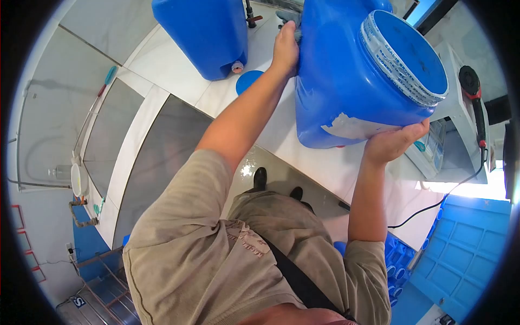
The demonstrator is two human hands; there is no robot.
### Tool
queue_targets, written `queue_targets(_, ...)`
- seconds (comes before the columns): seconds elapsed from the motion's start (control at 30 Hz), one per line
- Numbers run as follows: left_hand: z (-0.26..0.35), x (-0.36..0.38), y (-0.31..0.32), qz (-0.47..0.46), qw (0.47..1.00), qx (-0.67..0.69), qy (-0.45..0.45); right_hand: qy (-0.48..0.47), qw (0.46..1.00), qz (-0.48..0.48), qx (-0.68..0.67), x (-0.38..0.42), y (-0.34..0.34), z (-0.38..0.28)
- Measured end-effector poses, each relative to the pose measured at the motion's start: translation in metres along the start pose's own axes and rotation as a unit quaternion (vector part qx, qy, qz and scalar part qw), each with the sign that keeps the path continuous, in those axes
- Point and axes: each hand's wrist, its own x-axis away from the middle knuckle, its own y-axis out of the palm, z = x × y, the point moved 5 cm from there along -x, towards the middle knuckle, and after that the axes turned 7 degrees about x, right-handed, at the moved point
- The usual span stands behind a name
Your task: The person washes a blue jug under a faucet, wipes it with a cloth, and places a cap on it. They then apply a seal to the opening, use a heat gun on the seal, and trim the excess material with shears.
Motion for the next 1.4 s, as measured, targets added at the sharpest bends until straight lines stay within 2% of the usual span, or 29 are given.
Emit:
queue_targets(0.03,-0.036,-0.005,-0.009,0.035,0.981,0.112,-0.156,-0.011,1.000,-0.004,0.003,0.000,-0.001,0.003)
queue_targets(0.2,-0.067,0.100,-0.016,0.028,0.967,0.198,-0.161,-0.069,0.991,-0.049,0.105,-0.003,-0.010,0.003)
queue_targets(0.27,-0.056,0.152,-0.021,0.078,0.986,0.103,-0.108,-0.090,0.982,-0.055,0.155,0.001,-0.021,-0.002)
queue_targets(0.33,-0.021,0.190,-0.010,0.051,0.993,0.085,-0.063,0.012,0.972,-0.198,0.127,0.023,-0.029,0.011)
queue_targets(0.37,-0.006,0.200,-0.006,0.041,0.994,0.085,-0.062,0.044,0.963,-0.213,0.163,0.044,-0.040,0.017)
queue_targets(0.4,0.017,0.208,-0.001,0.006,0.999,0.032,0.024,0.076,0.951,-0.226,0.198,0.070,-0.053,0.021)
queue_targets(0.43,0.038,0.215,0.009,-0.031,0.993,-0.020,0.112,0.228,0.939,-0.233,0.109,0.097,-0.067,0.026)
queue_targets(0.47,0.050,0.227,0.021,-0.038,0.993,-0.017,0.113,0.372,0.897,-0.237,0.016,0.122,-0.076,0.026)
queue_targets(0.5,0.061,0.243,0.038,-0.065,0.990,-0.001,0.127,0.368,0.900,-0.232,0.017,0.126,-0.074,0.008)
queue_targets(0.57,0.063,0.263,0.066,-0.147,0.976,-0.017,0.161,0.455,0.779,-0.211,-0.377,0.129,-0.049,-0.039)
queue_targets(0.6,0.060,0.269,0.078,-0.204,0.961,-0.049,0.182,0.452,0.781,-0.207,-0.380,0.123,-0.047,-0.043)
queue_targets(0.63,0.071,0.268,0.081,-0.210,0.959,-0.050,0.182,0.407,0.827,-0.180,-0.344,0.110,-0.049,-0.044)
queue_targets(0.67,0.093,0.271,0.096,-0.275,0.893,-0.242,0.261,0.359,0.869,-0.153,-0.305,0.098,-0.052,-0.045)
queue_targets(0.7,0.111,0.275,0.109,-0.323,0.782,-0.422,0.326,0.356,0.870,-0.150,-0.307,0.093,-0.053,-0.047)
queue_targets(0.73,0.136,0.270,0.114,-0.306,0.780,-0.380,0.392,0.186,0.950,-0.136,-0.211,0.078,-0.061,-0.059)
queue_targets(0.77,0.159,0.263,0.118,-0.286,0.774,-0.335,0.455,0.007,0.988,-0.114,-0.106,0.066,-0.068,-0.075)
queue_targets(0.8,0.175,0.256,0.122,-0.289,0.773,-0.320,0.466,0.007,0.988,-0.113,-0.106,0.050,-0.064,-0.077)
queue_targets(0.87,0.206,0.237,0.125,-0.298,0.753,-0.343,0.477,-0.334,0.941,-0.042,-0.019,0.008,-0.053,-0.113)
queue_targets(0.93,0.230,0.208,0.145,-0.305,0.729,-0.378,0.482,-0.367,0.904,-0.028,0.218,-0.041,-0.032,-0.114)
queue_targets(1.0,0.248,0.182,0.167,-0.256,0.701,-0.495,0.445,-0.195,0.968,-0.094,0.124,-0.092,-0.010,-0.067)
queue_targets(1.03,0.262,0.185,0.184,-0.256,0.702,-0.496,0.443,-0.032,0.986,-0.157,0.045,-0.110,0.000,-0.027)
queue_targets(1.07,0.264,0.181,0.201,-0.259,0.737,-0.540,0.314,0.133,0.966,-0.217,-0.036,-0.111,0.007,0.014)
queue_targets(1.1,0.256,0.178,0.207,-0.256,0.758,-0.574,0.175,0.174,0.955,-0.239,-0.005,-0.102,0.007,0.036)
queue_targets(1.13,0.240,0.162,0.205,-0.244,0.698,-0.664,0.109,0.211,0.942,-0.259,0.025,-0.092,0.008,0.061)
queue_targets(1.17,0.233,0.152,0.200,-0.241,0.698,-0.665,0.109,0.240,0.940,-0.240,0.024,-0.073,-0.001,0.096)
queue_targets(1.23,0.224,0.143,0.197,-0.315,0.637,-0.671,0.214,0.339,0.921,-0.190,-0.013,-0.023,-0.018,0.140)
queue_targets(1.27,0.224,0.149,0.197,-0.303,0.685,-0.602,0.277,0.410,0.897,-0.161,-0.049,0.008,-0.031,0.142)
queue_targets(1.33,0.228,0.141,0.194,-0.336,0.671,-0.601,0.275,0.280,0.933,-0.171,-0.145,0.037,-0.048,0.112)
queue_targets(1.4,0.234,0.148,0.203,-0.386,0.655,-0.594,0.262,0.228,0.950,-0.180,-0.117,0.018,-0.041,0.079)
